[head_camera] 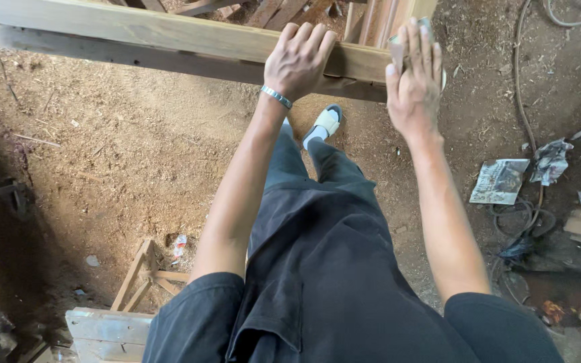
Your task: The person sands the surfaces and edges of a wooden frame by hand using a piece of sandpaper.
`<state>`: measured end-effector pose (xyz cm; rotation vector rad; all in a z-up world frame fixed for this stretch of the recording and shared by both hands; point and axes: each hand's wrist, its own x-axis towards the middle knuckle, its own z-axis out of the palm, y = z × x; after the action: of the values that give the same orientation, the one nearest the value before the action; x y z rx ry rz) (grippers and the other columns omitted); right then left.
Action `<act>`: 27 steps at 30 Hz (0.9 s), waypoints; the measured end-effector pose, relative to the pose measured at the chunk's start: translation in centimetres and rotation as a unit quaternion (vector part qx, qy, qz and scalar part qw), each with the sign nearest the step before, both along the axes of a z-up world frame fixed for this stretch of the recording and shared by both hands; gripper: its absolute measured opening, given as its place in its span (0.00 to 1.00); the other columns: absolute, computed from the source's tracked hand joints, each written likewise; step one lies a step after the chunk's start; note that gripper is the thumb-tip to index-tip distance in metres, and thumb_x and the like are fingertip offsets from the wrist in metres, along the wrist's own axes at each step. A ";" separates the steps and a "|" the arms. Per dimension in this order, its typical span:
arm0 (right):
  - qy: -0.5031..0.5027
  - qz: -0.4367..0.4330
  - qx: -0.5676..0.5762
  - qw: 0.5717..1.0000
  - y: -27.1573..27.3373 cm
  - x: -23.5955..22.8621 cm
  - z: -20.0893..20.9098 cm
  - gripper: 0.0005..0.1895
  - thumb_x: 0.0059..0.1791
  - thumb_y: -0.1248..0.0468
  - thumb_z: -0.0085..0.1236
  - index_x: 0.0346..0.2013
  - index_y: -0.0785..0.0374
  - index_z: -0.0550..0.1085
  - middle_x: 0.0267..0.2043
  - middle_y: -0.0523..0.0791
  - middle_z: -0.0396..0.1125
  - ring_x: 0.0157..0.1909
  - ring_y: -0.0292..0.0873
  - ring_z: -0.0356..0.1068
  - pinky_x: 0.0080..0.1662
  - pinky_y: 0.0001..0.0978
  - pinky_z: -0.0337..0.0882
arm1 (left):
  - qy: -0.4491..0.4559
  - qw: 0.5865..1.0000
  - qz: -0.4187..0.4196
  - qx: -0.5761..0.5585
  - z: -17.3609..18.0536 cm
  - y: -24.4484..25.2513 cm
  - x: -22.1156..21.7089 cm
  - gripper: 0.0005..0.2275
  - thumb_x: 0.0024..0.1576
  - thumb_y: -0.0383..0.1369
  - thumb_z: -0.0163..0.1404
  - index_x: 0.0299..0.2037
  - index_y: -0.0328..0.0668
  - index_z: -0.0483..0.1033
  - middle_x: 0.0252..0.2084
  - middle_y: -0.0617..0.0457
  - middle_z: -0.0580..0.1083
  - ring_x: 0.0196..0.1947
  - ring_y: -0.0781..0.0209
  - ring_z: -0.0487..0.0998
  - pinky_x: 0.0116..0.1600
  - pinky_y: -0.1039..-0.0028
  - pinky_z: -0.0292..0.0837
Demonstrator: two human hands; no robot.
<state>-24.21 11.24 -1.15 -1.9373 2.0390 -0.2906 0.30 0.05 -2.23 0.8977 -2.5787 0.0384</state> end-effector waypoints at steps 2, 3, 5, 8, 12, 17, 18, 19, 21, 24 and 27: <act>-0.024 -0.035 -0.012 0.999 -0.8 0.2 0.0 0.29 0.65 0.55 0.29 0.81 0.60 0.46 0.85 0.46 0.39 0.86 0.47 0.37 0.82 0.47 0.38 | 0.004 1.000 -0.001 0.007 0.1 0.2 -0.1 0.37 0.54 0.69 0.56 0.47 0.37 0.72 0.43 0.48 0.71 0.45 0.53 0.73 0.53 0.62 0.67; -0.035 -0.054 -0.019 0.998 -1.2 0.1 0.0 0.29 0.66 0.54 0.29 0.81 0.60 0.46 0.85 0.47 0.39 0.86 0.48 0.37 0.83 0.47 0.38 | -0.003 0.999 -0.004 0.031 0.1 0.4 -0.2 0.36 0.54 0.69 0.56 0.47 0.37 0.72 0.42 0.48 0.72 0.44 0.52 0.73 0.52 0.62 0.67; -0.004 -0.072 -0.054 0.996 -2.7 1.5 -0.7 0.29 0.67 0.55 0.30 0.81 0.63 0.45 0.85 0.51 0.38 0.85 0.51 0.35 0.82 0.49 0.37 | -0.004 0.999 -0.009 0.052 0.1 0.2 0.0 0.36 0.54 0.69 0.57 0.46 0.36 0.73 0.42 0.47 0.72 0.43 0.51 0.74 0.51 0.61 0.67; 0.029 -0.039 -0.076 0.996 -2.0 3.3 -0.5 0.29 0.67 0.55 0.31 0.81 0.62 0.45 0.84 0.51 0.40 0.85 0.52 0.36 0.81 0.49 0.36 | 0.019 0.999 -0.005 0.028 -0.7 0.3 0.0 0.37 0.53 0.68 0.55 0.47 0.35 0.72 0.43 0.47 0.73 0.44 0.52 0.74 0.51 0.60 0.67; -0.022 0.000 0.026 0.999 0.8 4.0 2.3 0.30 0.62 0.55 0.31 0.78 0.59 0.48 0.82 0.50 0.43 0.83 0.52 0.39 0.79 0.48 0.37 | 0.047 0.998 0.007 -0.029 -2.2 0.2 0.0 0.35 0.53 0.66 0.53 0.47 0.35 0.72 0.43 0.47 0.72 0.43 0.52 0.73 0.52 0.60 0.68; -0.003 -0.092 -0.029 0.995 -1.2 3.3 1.0 0.29 0.63 0.56 0.27 0.79 0.62 0.48 0.83 0.53 0.40 0.83 0.55 0.37 0.78 0.53 0.36 | 0.002 0.999 0.013 0.029 -2.1 1.2 -0.4 0.21 0.56 0.50 0.56 0.48 0.42 0.71 0.45 0.51 0.72 0.46 0.54 0.74 0.54 0.63 0.68; 0.001 -0.128 -0.039 0.991 -2.1 3.6 0.0 0.29 0.63 0.56 0.26 0.79 0.64 0.48 0.83 0.55 0.40 0.83 0.56 0.36 0.78 0.55 0.36 | 0.030 0.998 0.007 0.047 -1.9 1.1 -0.4 0.25 0.53 0.55 0.55 0.46 0.40 0.72 0.41 0.49 0.72 0.43 0.52 0.74 0.52 0.61 0.68; 0.013 -0.132 -0.051 0.990 -2.6 4.1 -0.9 0.30 0.64 0.56 0.27 0.79 0.65 0.48 0.82 0.56 0.39 0.82 0.57 0.36 0.77 0.55 0.36 | 0.058 0.996 0.000 0.065 -1.5 1.2 -0.3 0.30 0.51 0.60 0.54 0.43 0.37 0.72 0.38 0.47 0.72 0.40 0.51 0.74 0.50 0.60 0.69; 0.041 -0.144 -0.088 0.985 -4.0 5.4 -2.5 0.30 0.65 0.55 0.28 0.80 0.67 0.47 0.82 0.59 0.37 0.82 0.59 0.35 0.77 0.56 0.36 | 0.024 0.999 0.008 0.034 -0.8 1.3 0.0 0.24 0.53 0.53 0.55 0.45 0.40 0.71 0.40 0.49 0.72 0.42 0.53 0.74 0.51 0.62 0.68; 0.013 -0.069 -0.096 0.993 -0.8 7.2 -2.6 0.27 0.63 0.53 0.28 0.77 0.57 0.51 0.81 0.50 0.43 0.84 0.52 0.40 0.82 0.47 0.39 | 0.020 0.998 0.003 0.054 0.3 1.4 0.3 0.22 0.53 0.51 0.55 0.44 0.41 0.72 0.39 0.50 0.71 0.41 0.54 0.74 0.49 0.62 0.68; 0.007 -0.060 -0.083 0.995 1.2 4.6 -1.2 0.29 0.61 0.55 0.28 0.77 0.60 0.50 0.81 0.52 0.43 0.82 0.54 0.40 0.79 0.50 0.40 | 0.008 0.996 -0.008 0.093 0.8 1.3 0.2 0.27 0.50 0.56 0.55 0.43 0.37 0.72 0.35 0.48 0.71 0.38 0.52 0.73 0.46 0.62 0.68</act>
<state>-19.64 12.42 -2.34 -1.9171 2.2081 -0.4912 0.53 1.35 -1.45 0.9389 -2.6064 -0.2164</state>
